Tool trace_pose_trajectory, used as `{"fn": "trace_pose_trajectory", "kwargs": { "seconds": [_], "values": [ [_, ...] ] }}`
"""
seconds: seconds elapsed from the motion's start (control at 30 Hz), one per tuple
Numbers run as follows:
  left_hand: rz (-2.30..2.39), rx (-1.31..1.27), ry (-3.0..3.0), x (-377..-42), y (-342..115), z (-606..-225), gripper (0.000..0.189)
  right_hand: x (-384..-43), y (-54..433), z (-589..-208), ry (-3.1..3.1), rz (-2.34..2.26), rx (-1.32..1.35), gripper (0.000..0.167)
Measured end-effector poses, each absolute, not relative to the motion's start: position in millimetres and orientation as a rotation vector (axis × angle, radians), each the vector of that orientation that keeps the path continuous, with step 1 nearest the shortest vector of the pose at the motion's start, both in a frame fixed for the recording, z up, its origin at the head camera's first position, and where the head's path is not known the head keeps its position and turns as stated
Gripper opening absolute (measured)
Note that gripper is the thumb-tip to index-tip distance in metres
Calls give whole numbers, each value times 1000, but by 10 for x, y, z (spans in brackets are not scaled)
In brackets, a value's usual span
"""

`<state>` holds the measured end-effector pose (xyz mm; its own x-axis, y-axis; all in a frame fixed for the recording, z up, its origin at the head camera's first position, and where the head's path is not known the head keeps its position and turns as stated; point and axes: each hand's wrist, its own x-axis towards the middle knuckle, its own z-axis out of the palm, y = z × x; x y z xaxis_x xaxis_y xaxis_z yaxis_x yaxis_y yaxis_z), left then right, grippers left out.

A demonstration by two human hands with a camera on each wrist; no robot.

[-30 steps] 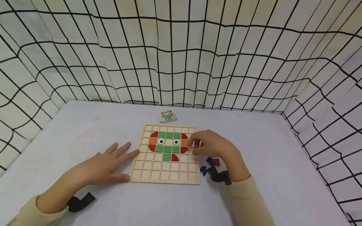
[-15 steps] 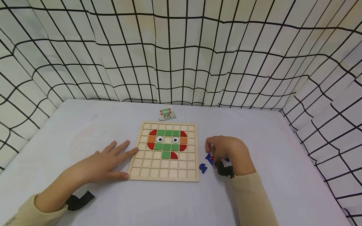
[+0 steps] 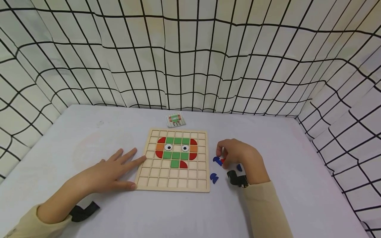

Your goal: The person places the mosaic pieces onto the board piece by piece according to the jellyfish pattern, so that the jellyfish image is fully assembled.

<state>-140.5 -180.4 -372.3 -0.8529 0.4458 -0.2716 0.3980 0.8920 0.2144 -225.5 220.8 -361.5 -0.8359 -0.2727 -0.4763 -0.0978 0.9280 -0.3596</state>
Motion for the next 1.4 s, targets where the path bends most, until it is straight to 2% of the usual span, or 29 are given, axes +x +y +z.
{"fn": "trace_pose_trajectory", "kwargs": {
  "seconds": [0.33,0.83,1.4],
  "values": [
    [226,620,2739,-1384,-1821,-3719,88,-2330,2291,-3630,2564,-559,-497,16],
    [236,607,2725,-1364,-1831,-3758,89,-2316,2029,-3647,2431,-1043,-847,20],
    [233,604,2733,-1393,-1830,-3739,88,-2316,1642,-3777,2514,-1115,-904,13]
  ]
}}
